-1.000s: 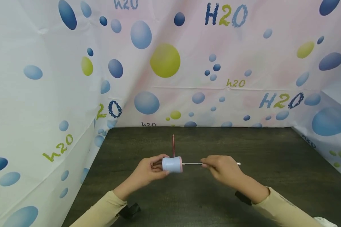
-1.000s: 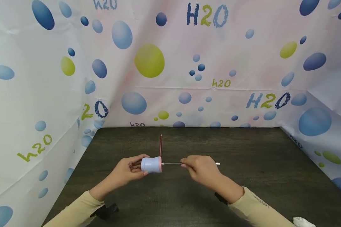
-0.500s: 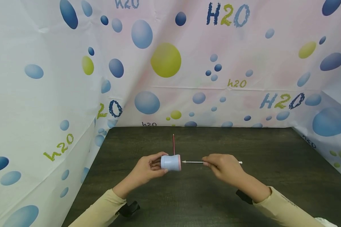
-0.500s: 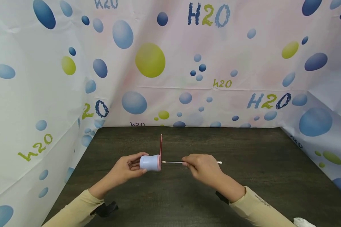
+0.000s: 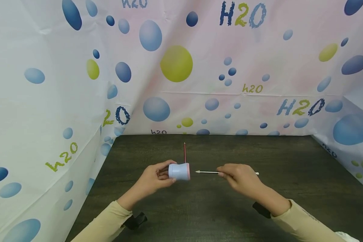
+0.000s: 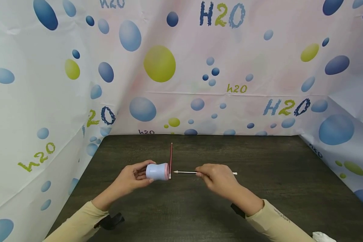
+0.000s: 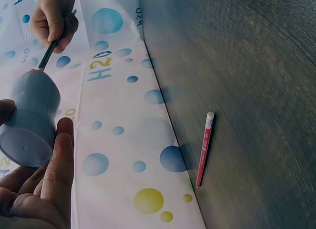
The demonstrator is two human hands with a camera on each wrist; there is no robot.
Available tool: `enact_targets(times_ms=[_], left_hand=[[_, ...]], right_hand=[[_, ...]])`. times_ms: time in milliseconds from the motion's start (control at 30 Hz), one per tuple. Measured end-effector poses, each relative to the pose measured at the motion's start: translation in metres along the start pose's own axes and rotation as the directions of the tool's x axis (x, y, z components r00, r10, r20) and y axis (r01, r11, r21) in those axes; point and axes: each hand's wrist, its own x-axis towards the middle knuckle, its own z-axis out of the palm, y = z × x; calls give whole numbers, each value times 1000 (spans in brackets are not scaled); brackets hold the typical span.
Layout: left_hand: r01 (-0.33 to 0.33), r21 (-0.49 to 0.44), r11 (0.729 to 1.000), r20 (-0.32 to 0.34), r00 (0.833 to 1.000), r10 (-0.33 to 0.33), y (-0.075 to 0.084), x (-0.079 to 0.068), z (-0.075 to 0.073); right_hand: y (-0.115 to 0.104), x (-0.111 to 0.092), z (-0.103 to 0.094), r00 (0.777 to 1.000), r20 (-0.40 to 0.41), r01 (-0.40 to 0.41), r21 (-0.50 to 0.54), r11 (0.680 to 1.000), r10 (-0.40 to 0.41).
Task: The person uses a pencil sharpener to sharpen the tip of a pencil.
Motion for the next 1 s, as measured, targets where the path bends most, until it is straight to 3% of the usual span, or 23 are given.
enact_targets(times_ms=[233, 367, 467, 567, 800, 1000], left_hand=[[1, 10, 1000, -9, 1000, -1, 2, -3, -7], [7, 17, 1000, -26, 1000, -7, 2, -5, -12], [14, 17, 1000, -45, 999, -13, 2, -7, -16], [17, 24, 1000, -71, 997, -15, 1, -10, -20], [3, 27, 1000, -103, 995, 0, -2, -16, -27], [6, 25, 1000, -134, 991, -3, 2, -22, -33]], right_hand=[[1, -2, -6, 992, 73, -101, 28, 995, 98], [3, -2, -13, 955, 192, -251, 126, 960, 225], [8, -1, -16, 908, 290, -371, 220, 902, 303], [16, -2, -17, 873, 358, -444, 304, 843, 331], [29, -5, -20, 839, 447, -511, 452, 731, 311], [39, -2, -22, 779, 542, -610, 542, 577, 315]])
